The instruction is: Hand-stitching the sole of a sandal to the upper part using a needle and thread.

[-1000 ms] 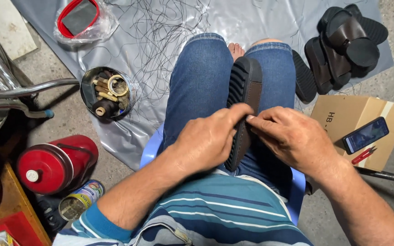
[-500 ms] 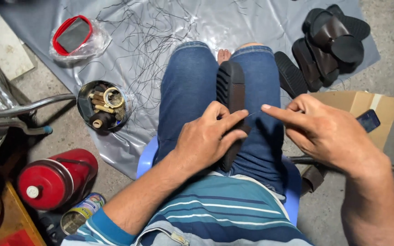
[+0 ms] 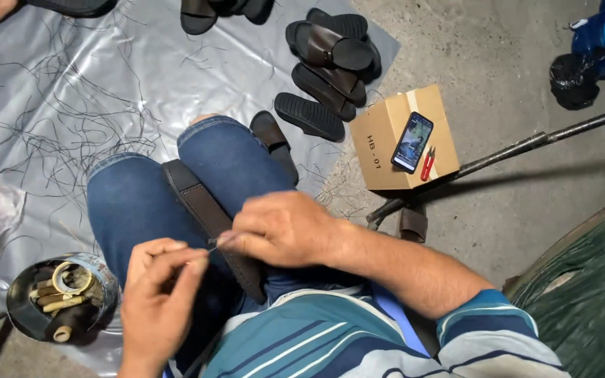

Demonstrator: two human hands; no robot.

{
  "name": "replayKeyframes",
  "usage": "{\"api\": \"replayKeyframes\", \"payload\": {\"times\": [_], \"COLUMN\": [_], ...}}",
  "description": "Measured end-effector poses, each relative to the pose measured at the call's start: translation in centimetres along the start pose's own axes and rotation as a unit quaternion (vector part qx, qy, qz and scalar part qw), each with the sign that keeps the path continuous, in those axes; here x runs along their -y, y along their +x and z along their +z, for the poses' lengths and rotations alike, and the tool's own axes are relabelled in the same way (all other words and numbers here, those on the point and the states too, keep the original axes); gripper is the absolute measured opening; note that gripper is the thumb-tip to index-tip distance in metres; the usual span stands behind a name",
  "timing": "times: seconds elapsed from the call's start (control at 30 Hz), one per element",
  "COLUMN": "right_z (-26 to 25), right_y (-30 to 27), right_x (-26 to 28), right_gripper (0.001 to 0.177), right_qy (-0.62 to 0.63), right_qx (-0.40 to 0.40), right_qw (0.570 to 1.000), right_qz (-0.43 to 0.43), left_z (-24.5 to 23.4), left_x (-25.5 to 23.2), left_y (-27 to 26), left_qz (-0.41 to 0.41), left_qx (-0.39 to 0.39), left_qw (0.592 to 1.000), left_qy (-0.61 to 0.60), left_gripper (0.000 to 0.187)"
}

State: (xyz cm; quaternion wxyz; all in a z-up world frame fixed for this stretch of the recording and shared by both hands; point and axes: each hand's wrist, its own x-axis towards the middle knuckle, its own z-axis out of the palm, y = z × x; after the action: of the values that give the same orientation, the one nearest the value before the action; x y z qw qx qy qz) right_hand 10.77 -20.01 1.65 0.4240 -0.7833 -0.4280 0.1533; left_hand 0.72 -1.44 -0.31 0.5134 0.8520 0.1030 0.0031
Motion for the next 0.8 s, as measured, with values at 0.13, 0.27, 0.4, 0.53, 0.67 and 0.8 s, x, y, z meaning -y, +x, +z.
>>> {"api": "replayKeyframes", "payload": {"times": [0.13,0.27,0.4,0.53,0.67,0.8], "right_z": [0.8,2.1,0.6,-4.5,-7.2,-3.1], "right_y": [-0.7,-1.3,-0.6,-1.5,-1.5,-2.6], "right_x": [0.0,-0.5,-1.3,-4.3,-5.6,-3.3], "right_gripper": [0.027,0.022,0.011,0.013,0.016,0.027], "right_qy": [-0.227,-0.251,-0.124,0.467,0.103,-0.190], "right_qx": [0.060,0.068,0.099,-0.093,-0.564,-0.214], "right_qw": [0.966,0.957,0.967,0.857,0.803,0.958], "right_qz": [0.110,0.125,0.198,0.197,0.164,-0.004], "left_z": [1.2,1.6,1.8,1.5,0.2,-0.7], "left_x": [0.3,-0.1,-0.1,0.5,0.5,-0.3], "left_y": [-1.1,-1.8,-1.9,-1.7,-2.1,-2.4], "left_qz": [0.117,0.077,0.069,0.112,0.112,0.011], "left_qx": [0.017,0.017,0.015,0.015,0.021,0.039], "left_qw": [0.988,0.991,0.991,0.989,0.990,0.994], "left_qy": [0.097,0.109,0.111,0.098,0.079,0.098], "left_gripper": [0.012,0.011,0.012,0.014,0.017,0.042]}}
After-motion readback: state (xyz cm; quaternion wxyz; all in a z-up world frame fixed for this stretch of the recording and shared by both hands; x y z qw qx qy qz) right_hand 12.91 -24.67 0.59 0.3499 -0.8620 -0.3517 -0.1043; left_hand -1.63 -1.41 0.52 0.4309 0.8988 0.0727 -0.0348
